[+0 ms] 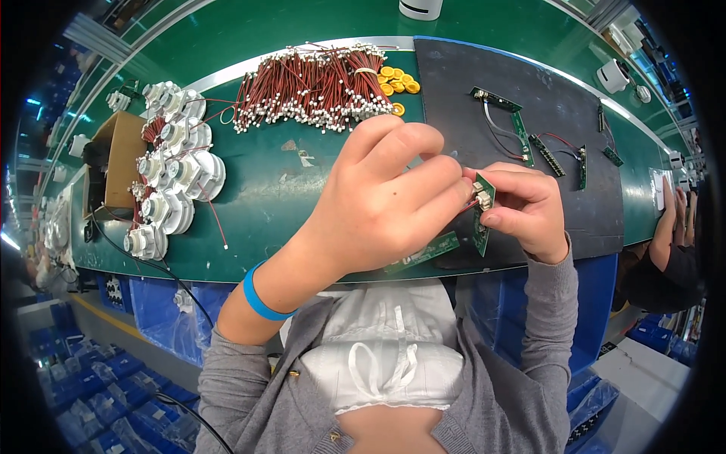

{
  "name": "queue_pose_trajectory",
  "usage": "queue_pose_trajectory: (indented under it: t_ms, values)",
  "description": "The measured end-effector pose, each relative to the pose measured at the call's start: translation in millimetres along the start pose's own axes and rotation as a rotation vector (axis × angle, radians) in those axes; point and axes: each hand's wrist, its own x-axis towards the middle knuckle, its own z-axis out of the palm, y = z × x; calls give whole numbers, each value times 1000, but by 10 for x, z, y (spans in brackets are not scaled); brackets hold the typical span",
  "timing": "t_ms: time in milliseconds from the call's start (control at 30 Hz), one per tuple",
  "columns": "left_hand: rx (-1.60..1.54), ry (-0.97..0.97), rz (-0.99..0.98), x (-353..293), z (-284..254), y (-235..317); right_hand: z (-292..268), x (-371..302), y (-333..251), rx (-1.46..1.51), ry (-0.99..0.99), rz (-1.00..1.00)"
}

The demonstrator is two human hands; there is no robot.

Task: The person assembles electronic components and wires onto plastic housings by hand, connecting them together on a factory production line.

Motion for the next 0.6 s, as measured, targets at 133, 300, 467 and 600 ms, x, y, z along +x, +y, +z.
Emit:
queue_pose_trajectory:
  t_ms: [133,300,467,600]
  values:
    - [-7,12,-12,-33,8,4,10,12,-44,-48,-16,23]
    - [-11,15,-38,-55,0,0,17,23,-35,-46,-33,33]
    - [-6,38,-48,-54,-17,-13,55,31,-67,15,-22,84]
    - [0,18,-33,-54,-15,-13,92,22,-28,77,3,87]
